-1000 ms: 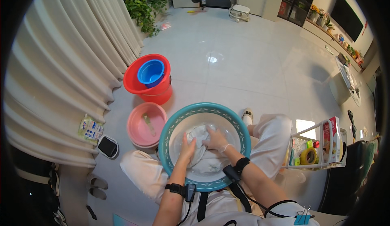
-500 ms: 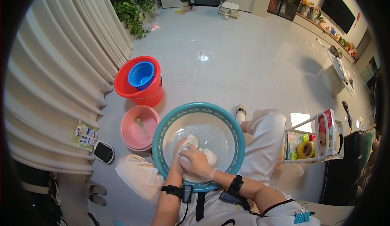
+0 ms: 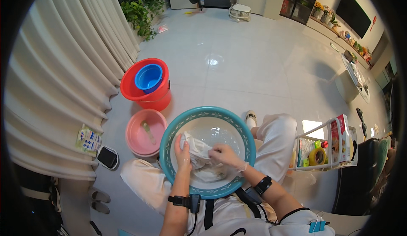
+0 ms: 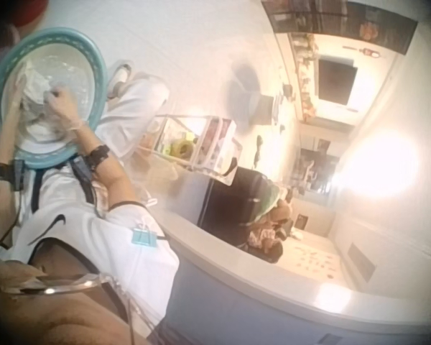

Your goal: The person is hand washing a white garment in a basin filled with soapy water.

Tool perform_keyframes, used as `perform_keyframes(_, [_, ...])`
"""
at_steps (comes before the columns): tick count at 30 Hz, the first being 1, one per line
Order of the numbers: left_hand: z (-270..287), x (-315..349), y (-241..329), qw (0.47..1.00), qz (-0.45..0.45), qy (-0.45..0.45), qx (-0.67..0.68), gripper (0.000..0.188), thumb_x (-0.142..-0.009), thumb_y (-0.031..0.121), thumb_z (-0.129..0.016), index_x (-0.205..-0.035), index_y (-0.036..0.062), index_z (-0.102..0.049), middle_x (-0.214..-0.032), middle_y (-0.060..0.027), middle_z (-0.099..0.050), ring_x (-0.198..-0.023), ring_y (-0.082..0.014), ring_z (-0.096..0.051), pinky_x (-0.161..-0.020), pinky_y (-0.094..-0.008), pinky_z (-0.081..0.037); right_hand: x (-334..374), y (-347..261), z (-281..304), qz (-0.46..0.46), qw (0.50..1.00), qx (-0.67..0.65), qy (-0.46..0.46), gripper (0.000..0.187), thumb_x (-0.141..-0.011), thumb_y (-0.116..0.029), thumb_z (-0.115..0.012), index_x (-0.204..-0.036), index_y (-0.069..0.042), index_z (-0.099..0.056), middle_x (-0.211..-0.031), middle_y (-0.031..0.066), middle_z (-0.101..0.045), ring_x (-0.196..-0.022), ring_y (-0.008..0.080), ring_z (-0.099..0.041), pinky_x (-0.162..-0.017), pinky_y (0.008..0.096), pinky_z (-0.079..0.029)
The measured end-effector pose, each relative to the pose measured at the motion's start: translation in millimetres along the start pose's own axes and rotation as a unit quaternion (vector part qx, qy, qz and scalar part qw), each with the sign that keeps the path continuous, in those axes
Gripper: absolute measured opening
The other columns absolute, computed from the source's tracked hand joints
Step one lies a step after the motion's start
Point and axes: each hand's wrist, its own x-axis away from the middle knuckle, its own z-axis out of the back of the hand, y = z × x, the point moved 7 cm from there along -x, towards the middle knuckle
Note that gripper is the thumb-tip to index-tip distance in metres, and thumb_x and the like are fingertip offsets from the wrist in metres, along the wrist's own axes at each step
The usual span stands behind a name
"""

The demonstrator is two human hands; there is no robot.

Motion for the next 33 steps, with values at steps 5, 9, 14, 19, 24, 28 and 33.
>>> perform_keyframes(5, [-8.1,5.1,8.1,0.993,0.025,-0.101,0.054,0.038,-0.097,0.006,-0.045,-0.133,0.0015,-0.041,-0.128,-0.0122,-0.052,-0.113,-0.0232,-0.055,-0.097,-0.0359,-0.044,-2.4,17.1,28.5,-0.059,0.994,-0.062,0.062,0.033,-0.085,-0.027,-0.061,-0.089,0.006,-0.066,-0.08,0.0121,-0.064,-0.066,0.0172,-0.061,-0.063,0.0296,-0.048])
perform_keyframes(9, [-15.2,15.5,11.1,0.962,0.093,-0.216,0.137,0.038,-0.097,0.011,-0.046,-0.134,0.002,-0.041,-0.129,-0.0118,-0.052,-0.114,-0.0255,-0.055,-0.099,-0.0396,-0.043,-6.0,20.3,31.3,-0.094,0.972,-0.181,0.116,0.033,-0.085,-0.021,-0.061,-0.106,0.004,-0.062,-0.092,0.0119,-0.065,-0.072,0.0159,-0.061,-0.065,0.0276,-0.049])
perform_keyframes(14, [-29.8,35.6,16.3,0.928,0.159,-0.254,0.224,0.034,-0.098,0.018,-0.046,-0.129,0.0029,-0.042,-0.124,-0.0126,-0.054,-0.115,-0.0243,-0.054,-0.099,-0.0392,-0.043,-11.2,11.9,0.9,-0.078,0.982,-0.169,-0.029,0.036,-0.085,-0.017,-0.06,-0.115,0.003,-0.059,-0.098,0.0093,-0.066,-0.085,0.0151,-0.061,-0.072,0.0272,-0.049])
perform_keyframes(19, [-17.8,27.1,18.9,0.943,0.126,-0.228,0.209,0.033,-0.098,0.018,-0.044,-0.129,0.006,-0.042,-0.122,-0.0118,-0.055,-0.112,-0.0262,-0.056,-0.099,-0.0418,-0.044,-25.1,29.3,17.0,-0.054,0.968,-0.242,-0.027,0.016,-0.087,-0.011,-0.058,-0.095,0.0,-0.065,-0.085,0.0033,-0.064,-0.076,0.0113,-0.059,-0.068,0.0249,-0.049])
perform_keyframes(24, [0.0,12.4,10.5,0.971,0.085,-0.179,0.134,0.03,-0.097,0.015,-0.048,-0.125,0.0046,-0.044,-0.118,-0.0116,-0.057,-0.108,-0.0223,-0.057,-0.093,-0.0361,-0.046,-33.4,19.9,79.7,-0.056,0.957,-0.223,0.176,0.013,-0.087,-0.014,-0.058,-0.091,-0.002,-0.062,-0.077,0.001,-0.057,-0.07,0.0097,-0.055,-0.063,0.0239,-0.046])
perform_keyframes(28, [26.7,1.6,-5.3,0.994,0.047,-0.089,-0.051,0.032,-0.093,0.007,-0.052,-0.125,0.0037,-0.046,-0.112,-0.0118,-0.059,-0.1,-0.0184,-0.057,-0.086,-0.0315,-0.047,-37.0,-4.1,85.7,0.027,0.96,-0.04,0.277,0.015,-0.088,-0.012,-0.055,-0.097,-0.001,-0.061,-0.079,0.0074,-0.061,-0.072,0.018,-0.059,-0.066,0.03,-0.048])
perform_keyframes(33, [33.6,-1.9,-19.8,0.977,0.1,-0.056,-0.179,0.052,-0.082,-0.007,-0.049,-0.132,0.0078,-0.045,-0.114,-0.0139,-0.057,-0.095,-0.0196,-0.058,-0.075,-0.031,-0.05,-49.6,11.9,57.6,0.118,0.946,0.174,0.249,0.025,-0.085,-0.018,-0.058,-0.105,-0.003,-0.061,-0.103,0.0195,-0.06,-0.097,0.0355,-0.057,-0.084,0.0404,-0.047])
